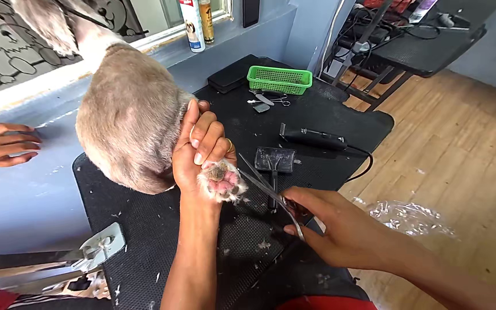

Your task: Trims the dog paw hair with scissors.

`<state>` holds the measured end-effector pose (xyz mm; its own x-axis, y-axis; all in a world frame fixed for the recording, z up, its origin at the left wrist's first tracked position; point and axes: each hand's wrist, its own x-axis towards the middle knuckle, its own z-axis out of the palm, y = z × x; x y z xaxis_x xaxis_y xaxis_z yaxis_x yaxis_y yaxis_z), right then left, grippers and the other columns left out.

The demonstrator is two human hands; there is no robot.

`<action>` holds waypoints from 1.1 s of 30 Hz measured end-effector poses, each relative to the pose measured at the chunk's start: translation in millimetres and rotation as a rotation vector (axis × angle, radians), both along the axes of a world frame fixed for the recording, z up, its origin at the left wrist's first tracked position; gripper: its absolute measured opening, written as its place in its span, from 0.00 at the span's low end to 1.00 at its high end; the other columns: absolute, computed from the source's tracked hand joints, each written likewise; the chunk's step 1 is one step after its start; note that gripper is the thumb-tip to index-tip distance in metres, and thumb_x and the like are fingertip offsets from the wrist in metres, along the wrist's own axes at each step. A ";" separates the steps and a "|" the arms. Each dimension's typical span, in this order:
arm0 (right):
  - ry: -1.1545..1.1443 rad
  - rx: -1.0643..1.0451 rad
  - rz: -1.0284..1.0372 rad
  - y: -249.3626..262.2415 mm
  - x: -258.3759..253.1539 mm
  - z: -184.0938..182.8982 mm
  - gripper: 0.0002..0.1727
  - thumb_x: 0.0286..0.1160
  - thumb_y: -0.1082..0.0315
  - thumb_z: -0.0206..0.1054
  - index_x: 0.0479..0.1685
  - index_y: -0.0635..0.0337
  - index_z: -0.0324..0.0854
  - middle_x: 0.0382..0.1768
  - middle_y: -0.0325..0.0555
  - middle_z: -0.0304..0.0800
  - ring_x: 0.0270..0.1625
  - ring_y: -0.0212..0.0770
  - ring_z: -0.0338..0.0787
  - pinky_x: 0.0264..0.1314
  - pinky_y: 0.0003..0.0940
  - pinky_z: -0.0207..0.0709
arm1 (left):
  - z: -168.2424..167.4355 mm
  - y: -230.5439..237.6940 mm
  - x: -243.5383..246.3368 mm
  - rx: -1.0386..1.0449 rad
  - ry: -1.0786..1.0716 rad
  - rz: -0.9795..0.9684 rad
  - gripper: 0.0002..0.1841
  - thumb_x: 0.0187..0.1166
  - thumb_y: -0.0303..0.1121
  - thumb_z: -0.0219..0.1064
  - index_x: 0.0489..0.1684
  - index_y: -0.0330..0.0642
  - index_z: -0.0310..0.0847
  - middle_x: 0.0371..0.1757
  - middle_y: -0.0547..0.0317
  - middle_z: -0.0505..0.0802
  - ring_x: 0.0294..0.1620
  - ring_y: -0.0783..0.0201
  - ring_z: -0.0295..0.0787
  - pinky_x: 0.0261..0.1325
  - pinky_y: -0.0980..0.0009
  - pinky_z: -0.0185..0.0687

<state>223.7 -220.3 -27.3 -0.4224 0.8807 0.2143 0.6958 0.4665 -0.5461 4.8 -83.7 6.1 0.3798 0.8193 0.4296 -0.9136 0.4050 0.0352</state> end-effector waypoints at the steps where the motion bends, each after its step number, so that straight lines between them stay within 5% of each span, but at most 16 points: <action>1: -0.025 0.018 0.001 1.1 0.6 2.1 0.15 0.70 0.54 0.66 0.53 0.44 0.79 0.35 0.22 0.82 0.36 0.18 0.84 0.36 0.19 0.84 | 0.0 0.1 -0.1 0.000 0.007 0.007 0.22 0.96 0.47 0.38 0.49 0.40 0.72 0.16 0.70 0.70 0.08 0.77 0.66 0.14 0.84 0.68; 13: -0.120 0.097 0.013 8.2 10.7 8.2 0.15 0.66 0.61 0.67 0.52 0.44 0.80 0.32 0.24 0.83 0.32 0.21 0.85 0.30 0.23 0.84 | -1.6 0.7 1.6 0.000 0.041 -0.005 0.22 0.96 0.47 0.39 0.51 0.39 0.73 0.17 0.70 0.72 0.08 0.76 0.67 0.14 0.84 0.70; 18: 0.016 0.012 -0.041 -1.6 3.1 0.3 0.17 0.74 0.50 0.68 0.55 0.46 0.79 0.37 0.24 0.84 0.37 0.20 0.86 0.37 0.22 0.87 | -1.2 -0.7 6.6 -0.038 0.021 0.011 0.23 0.96 0.48 0.38 0.48 0.39 0.73 0.15 0.71 0.71 0.08 0.77 0.66 0.13 0.84 0.67; 21: 0.102 0.070 -0.167 -12.4 -15.1 -19.1 0.12 0.77 0.57 0.66 0.53 0.49 0.79 0.35 0.29 0.85 0.34 0.25 0.88 0.35 0.26 0.88 | -1.9 -3.5 11.5 -0.082 0.001 0.022 0.24 0.96 0.49 0.38 0.45 0.41 0.74 0.15 0.71 0.71 0.08 0.78 0.65 0.14 0.85 0.66; 27: 0.108 0.190 -0.280 -23.8 -51.9 -43.2 0.23 0.74 0.45 0.69 0.56 0.51 0.82 0.44 0.35 0.87 0.46 0.30 0.88 0.44 0.31 0.87 | -5.0 -9.2 21.8 -0.123 -0.146 -0.007 0.22 0.95 0.46 0.35 0.41 0.43 0.71 0.16 0.72 0.71 0.10 0.80 0.67 0.15 0.87 0.64; 33: 0.115 0.194 -0.316 -18.8 -62.9 -51.5 0.17 0.73 0.53 0.68 0.55 0.52 0.82 0.41 0.34 0.86 0.41 0.29 0.87 0.39 0.27 0.86 | -7.6 -10.7 24.5 -0.093 -0.157 0.001 0.23 0.95 0.46 0.32 0.39 0.44 0.71 0.17 0.72 0.71 0.12 0.80 0.67 0.15 0.87 0.62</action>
<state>160.8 -239.1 -78.8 -0.1007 0.9022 0.4193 0.7612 0.3412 -0.5515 29.2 -94.4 -1.5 0.3129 0.8587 0.4058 -0.9055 0.3987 -0.1455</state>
